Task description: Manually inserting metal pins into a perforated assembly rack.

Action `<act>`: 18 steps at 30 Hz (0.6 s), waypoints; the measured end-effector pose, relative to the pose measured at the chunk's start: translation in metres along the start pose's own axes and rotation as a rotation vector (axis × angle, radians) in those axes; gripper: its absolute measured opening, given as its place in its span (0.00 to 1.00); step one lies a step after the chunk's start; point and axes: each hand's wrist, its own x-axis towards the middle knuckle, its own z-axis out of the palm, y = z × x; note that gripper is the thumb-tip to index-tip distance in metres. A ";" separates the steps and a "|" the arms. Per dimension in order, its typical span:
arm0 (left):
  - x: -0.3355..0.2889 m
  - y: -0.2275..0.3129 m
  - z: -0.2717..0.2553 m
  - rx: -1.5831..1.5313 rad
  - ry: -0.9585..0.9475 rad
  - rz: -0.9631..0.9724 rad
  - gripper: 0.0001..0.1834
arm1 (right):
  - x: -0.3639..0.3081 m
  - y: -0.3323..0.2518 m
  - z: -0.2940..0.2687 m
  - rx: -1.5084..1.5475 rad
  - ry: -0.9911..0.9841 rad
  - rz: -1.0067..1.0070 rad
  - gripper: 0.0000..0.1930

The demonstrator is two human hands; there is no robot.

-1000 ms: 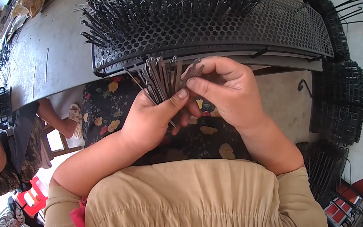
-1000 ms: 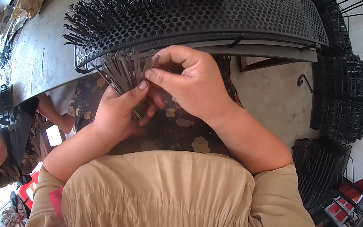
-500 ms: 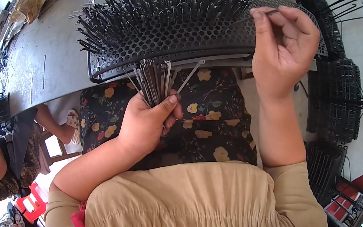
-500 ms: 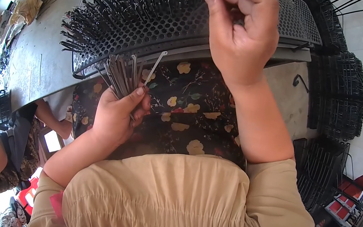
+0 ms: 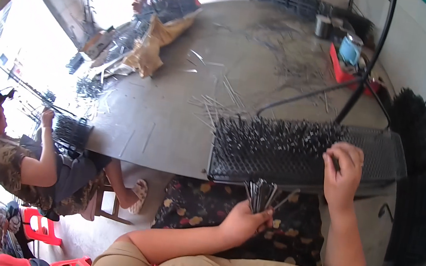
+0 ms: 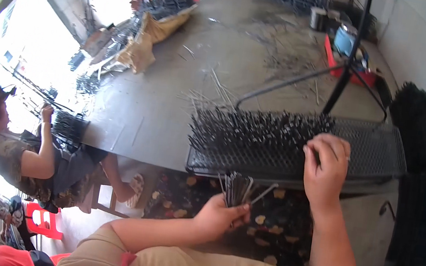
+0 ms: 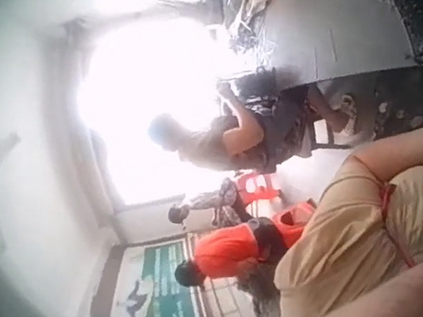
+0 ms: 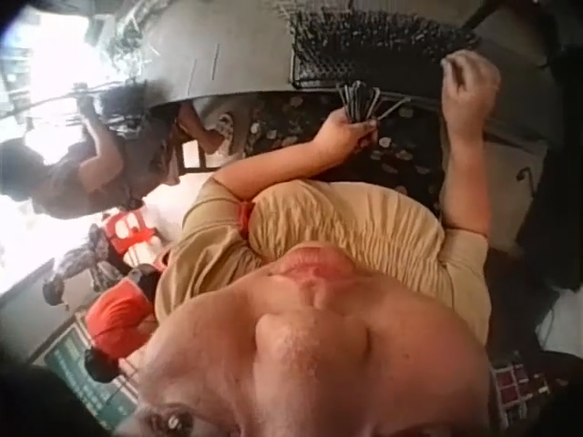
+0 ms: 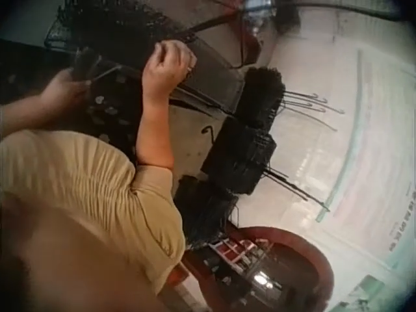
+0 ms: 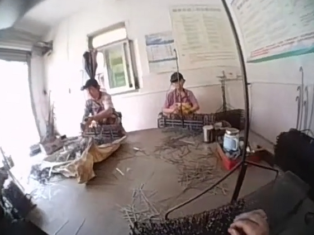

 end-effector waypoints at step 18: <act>-0.006 0.005 -0.011 -0.454 -0.419 -0.148 0.06 | -0.064 -0.046 -0.005 1.362 -0.408 0.854 0.11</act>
